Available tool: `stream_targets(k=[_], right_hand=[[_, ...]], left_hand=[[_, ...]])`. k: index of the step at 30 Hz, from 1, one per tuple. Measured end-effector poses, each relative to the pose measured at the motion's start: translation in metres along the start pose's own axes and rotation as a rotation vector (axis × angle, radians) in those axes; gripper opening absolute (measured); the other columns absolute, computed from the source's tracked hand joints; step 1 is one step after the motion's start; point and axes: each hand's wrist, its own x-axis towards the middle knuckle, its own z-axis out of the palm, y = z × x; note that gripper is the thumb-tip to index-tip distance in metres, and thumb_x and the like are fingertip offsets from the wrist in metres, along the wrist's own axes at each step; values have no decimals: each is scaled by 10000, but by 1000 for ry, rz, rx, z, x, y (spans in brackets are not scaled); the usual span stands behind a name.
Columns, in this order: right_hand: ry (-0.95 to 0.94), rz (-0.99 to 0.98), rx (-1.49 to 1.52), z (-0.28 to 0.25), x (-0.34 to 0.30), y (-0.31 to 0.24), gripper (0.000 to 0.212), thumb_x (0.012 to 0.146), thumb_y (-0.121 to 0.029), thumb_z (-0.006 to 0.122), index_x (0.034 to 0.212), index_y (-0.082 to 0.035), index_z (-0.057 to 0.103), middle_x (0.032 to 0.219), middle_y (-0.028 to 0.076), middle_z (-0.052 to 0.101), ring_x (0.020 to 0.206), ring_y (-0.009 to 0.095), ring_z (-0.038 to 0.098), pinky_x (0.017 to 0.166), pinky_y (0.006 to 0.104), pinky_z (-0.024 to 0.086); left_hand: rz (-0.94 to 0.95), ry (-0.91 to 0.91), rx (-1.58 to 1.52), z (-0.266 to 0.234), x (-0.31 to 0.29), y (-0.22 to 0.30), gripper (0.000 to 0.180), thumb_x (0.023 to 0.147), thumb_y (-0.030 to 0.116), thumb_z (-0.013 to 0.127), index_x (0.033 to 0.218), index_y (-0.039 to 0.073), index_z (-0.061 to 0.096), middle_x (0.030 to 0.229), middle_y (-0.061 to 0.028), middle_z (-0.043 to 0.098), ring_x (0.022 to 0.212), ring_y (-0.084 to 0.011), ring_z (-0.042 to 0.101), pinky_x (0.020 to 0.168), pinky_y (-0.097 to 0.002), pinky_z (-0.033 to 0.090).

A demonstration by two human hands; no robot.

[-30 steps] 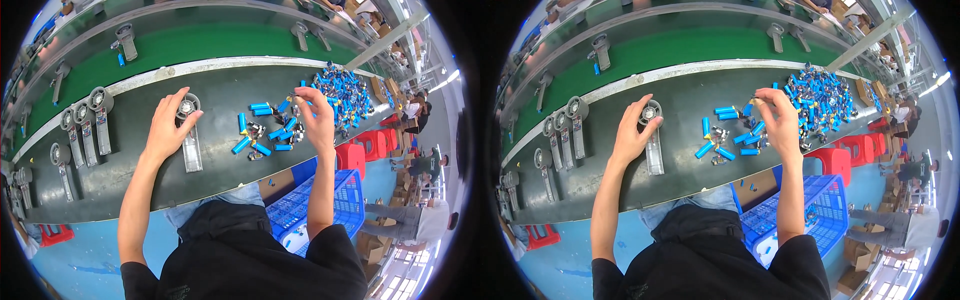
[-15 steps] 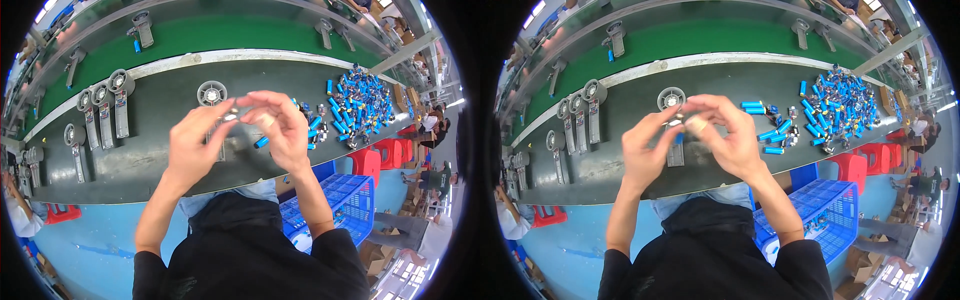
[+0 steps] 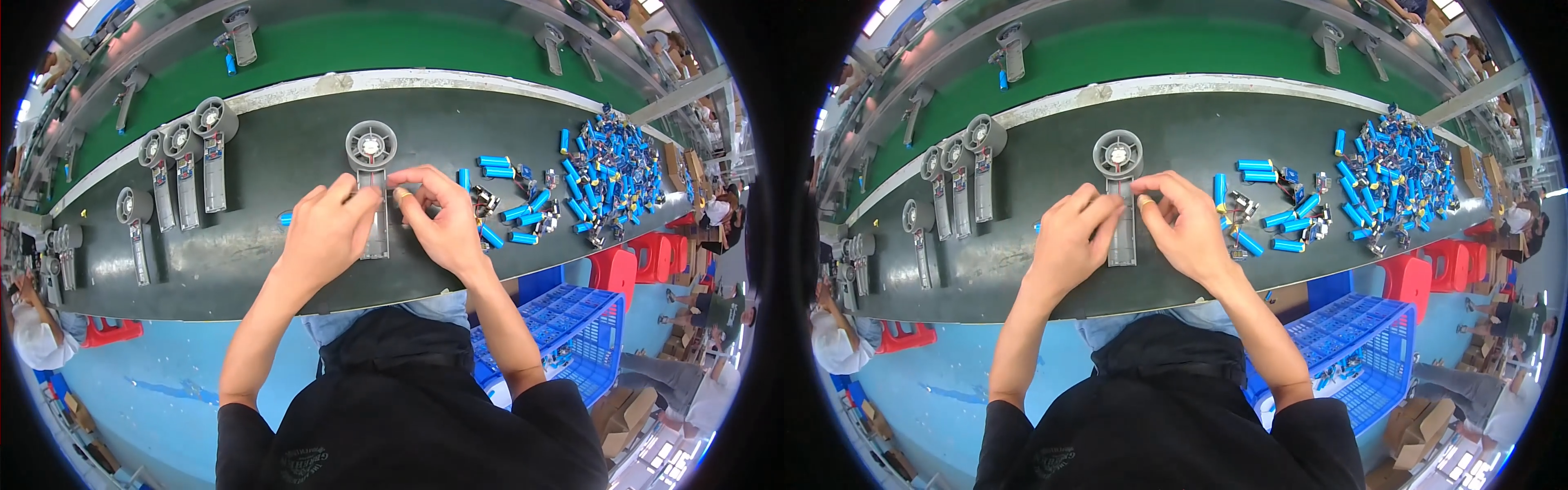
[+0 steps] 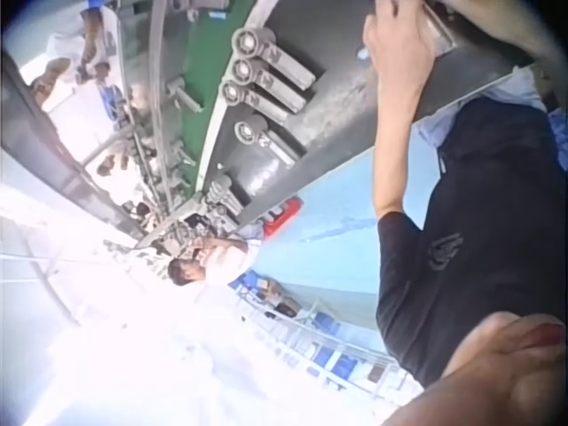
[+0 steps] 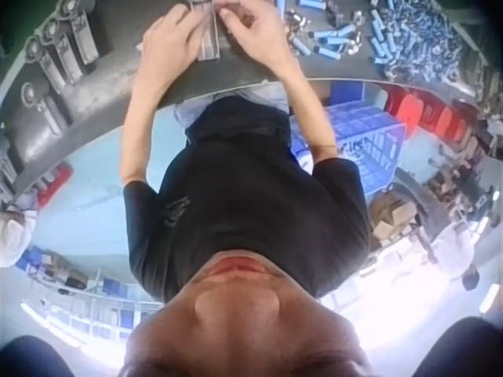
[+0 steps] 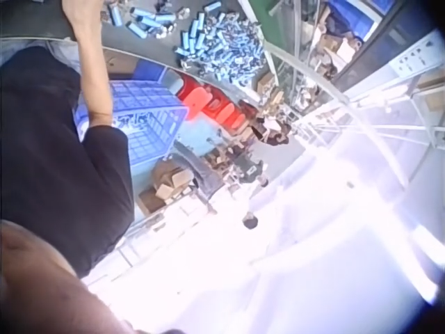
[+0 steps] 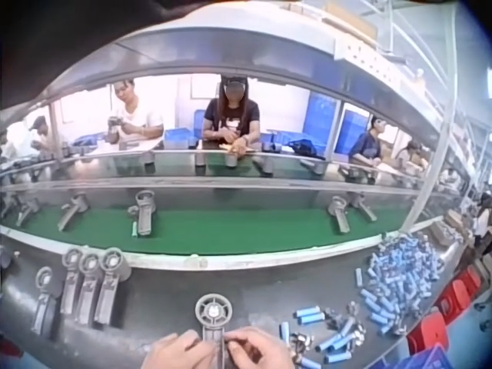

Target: The person assembles small metal parts and plastic components into a circular housing by hand, working on an assembly line.

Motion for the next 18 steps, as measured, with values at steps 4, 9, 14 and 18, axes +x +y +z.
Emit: stream_targets(k=[4,9,14,18], right_hand=[[67,-186,-59,14,3,-5,215,859,-33,717,1073,-36,694,1025,56,679,539,55,523,496,219,413],[151,-453,-293,31,13,4,223,824,-38,766,1040,-53,713,1009,48,700,549,84,575,478,239,456],[175,-521,-333,32,16,9,151,831,-34,753,977,-49,721,983,42,701,606,118,621,506,257,494],[153,-469,-308,32,14,9,150,840,-31,744,989,-43,732,988,44,702,617,108,617,514,246,485]], left_hand=[[-535,166,-455,2,1,3,158,916,151,706,816,30,684,646,-32,612,499,-46,485,448,-245,346],[-944,101,-906,-9,11,-1,231,944,185,695,794,11,676,606,24,574,503,-14,462,443,-211,299],[-877,31,-722,-8,7,-5,181,954,167,679,864,10,683,603,41,548,511,5,424,451,-204,282],[-822,-37,-746,-9,0,-10,153,956,145,671,895,5,673,622,53,543,546,13,422,474,-208,295]])
